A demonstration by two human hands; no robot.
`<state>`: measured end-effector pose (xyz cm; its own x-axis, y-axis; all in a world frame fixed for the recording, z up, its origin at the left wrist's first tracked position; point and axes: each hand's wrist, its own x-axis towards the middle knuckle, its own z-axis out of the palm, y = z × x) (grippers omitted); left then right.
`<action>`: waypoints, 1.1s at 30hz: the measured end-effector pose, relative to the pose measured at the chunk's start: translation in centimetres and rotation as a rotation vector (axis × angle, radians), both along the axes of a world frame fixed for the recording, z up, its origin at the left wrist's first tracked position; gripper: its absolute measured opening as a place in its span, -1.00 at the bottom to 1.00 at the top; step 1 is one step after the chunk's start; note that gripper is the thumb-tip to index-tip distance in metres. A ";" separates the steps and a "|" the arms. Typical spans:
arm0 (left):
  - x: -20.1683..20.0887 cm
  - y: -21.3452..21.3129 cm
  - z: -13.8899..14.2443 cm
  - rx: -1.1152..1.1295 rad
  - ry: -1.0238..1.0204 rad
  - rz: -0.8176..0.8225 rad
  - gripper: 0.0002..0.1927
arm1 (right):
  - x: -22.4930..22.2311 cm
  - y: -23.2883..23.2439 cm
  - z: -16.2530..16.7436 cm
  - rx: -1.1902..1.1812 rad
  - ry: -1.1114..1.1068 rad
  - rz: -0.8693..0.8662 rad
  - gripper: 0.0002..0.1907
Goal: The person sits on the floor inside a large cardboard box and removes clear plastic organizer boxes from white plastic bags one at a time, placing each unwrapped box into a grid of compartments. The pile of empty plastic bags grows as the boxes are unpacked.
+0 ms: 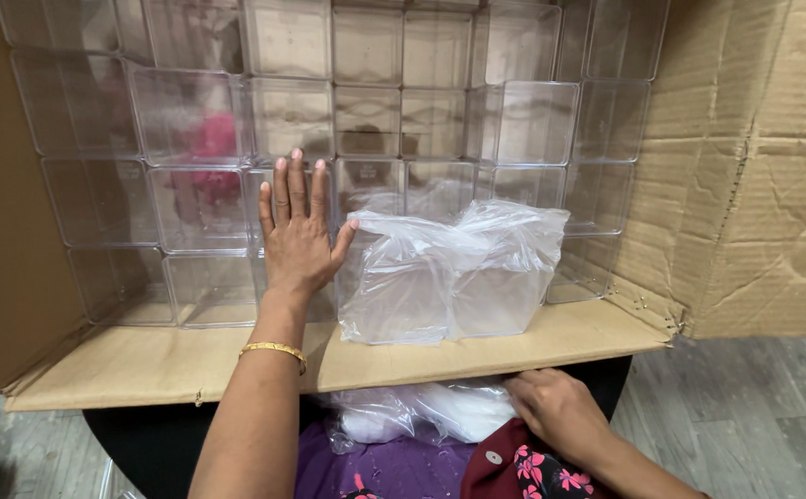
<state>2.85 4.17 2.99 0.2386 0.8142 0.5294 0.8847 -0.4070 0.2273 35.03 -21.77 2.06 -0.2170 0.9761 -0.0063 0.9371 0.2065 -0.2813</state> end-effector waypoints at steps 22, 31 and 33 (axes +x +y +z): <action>-0.1 0.0 -0.3 0.020 -0.030 -0.028 -0.07 | 1.6 -2.3 13.1 0.304 0.288 -0.223 -0.76; 0.0 0.2 -0.6 0.032 -0.032 -0.026 -0.08 | 1.9 -0.8 16.7 0.403 0.382 -0.305 -0.82; -0.1 0.2 -0.7 0.038 -0.029 -0.024 -0.09 | 1.8 -0.1 17.1 0.447 0.437 -0.291 -0.81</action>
<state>2.73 4.39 2.31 0.2420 0.7877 0.5665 0.8677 -0.4370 0.2370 36.79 -21.86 19.12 0.1637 0.8837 0.4385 0.7918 0.1475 -0.5927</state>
